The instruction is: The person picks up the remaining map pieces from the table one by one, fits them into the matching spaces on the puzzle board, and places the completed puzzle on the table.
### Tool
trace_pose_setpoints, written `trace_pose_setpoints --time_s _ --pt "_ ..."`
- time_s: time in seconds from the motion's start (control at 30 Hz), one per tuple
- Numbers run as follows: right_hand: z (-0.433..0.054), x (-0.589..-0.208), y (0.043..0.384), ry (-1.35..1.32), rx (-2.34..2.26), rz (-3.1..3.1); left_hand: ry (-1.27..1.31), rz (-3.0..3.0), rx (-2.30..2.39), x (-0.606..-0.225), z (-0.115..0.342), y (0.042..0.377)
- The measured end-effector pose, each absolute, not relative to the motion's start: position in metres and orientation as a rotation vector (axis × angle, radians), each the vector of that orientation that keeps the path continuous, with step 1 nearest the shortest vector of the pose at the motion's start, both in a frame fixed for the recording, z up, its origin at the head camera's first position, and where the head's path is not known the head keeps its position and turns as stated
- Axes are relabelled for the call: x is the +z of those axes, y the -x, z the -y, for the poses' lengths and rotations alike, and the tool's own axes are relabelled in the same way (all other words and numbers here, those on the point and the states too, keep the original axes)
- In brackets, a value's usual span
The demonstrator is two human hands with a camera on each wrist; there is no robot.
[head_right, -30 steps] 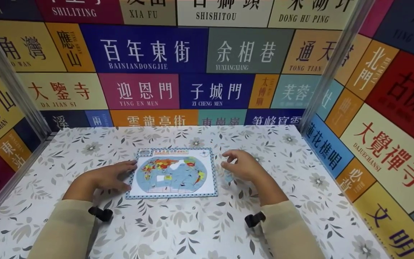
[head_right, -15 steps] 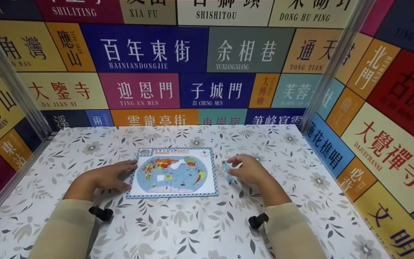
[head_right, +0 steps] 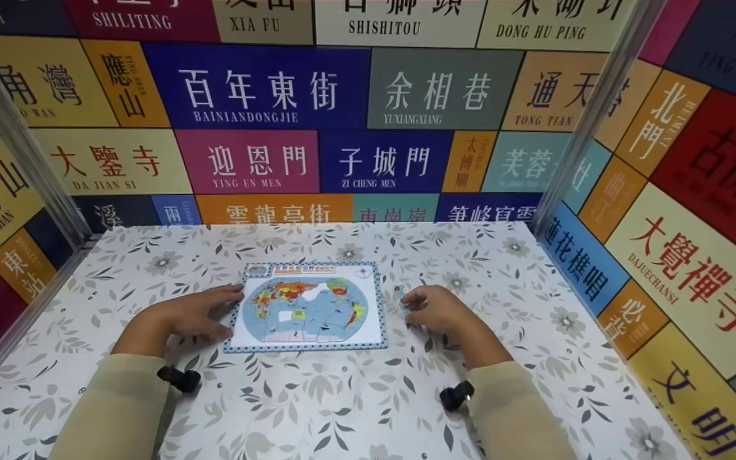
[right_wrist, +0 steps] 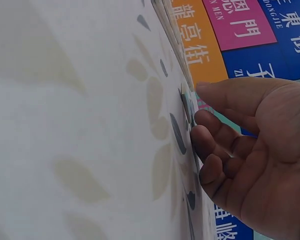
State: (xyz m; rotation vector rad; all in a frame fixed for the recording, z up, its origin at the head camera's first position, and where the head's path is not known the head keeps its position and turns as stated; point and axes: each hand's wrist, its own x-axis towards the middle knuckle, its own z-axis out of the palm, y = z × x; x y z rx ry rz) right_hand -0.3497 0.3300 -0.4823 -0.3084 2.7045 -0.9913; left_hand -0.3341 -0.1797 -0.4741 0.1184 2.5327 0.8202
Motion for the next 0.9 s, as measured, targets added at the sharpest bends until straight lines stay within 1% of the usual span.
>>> trace_pose_setpoints --time_s 0.33,0.57,0.9 --pt "-0.3300 -0.4855 0.3504 0.279 -0.995 -2.672 -0.137 -2.531 0.813 -0.4741 0.1804 0.3347" --pt "-0.3279 -0.4857 0.3486 0.290 -0.991 -2.674 -0.276 -2.559 0.795 -0.4767 0.1831 0.3368" --pt "-0.3250 -0.4831 0.3458 0.267 -0.947 -2.673 -0.234 -2.548 0.792 -0.4745 0.1817 0.3350"
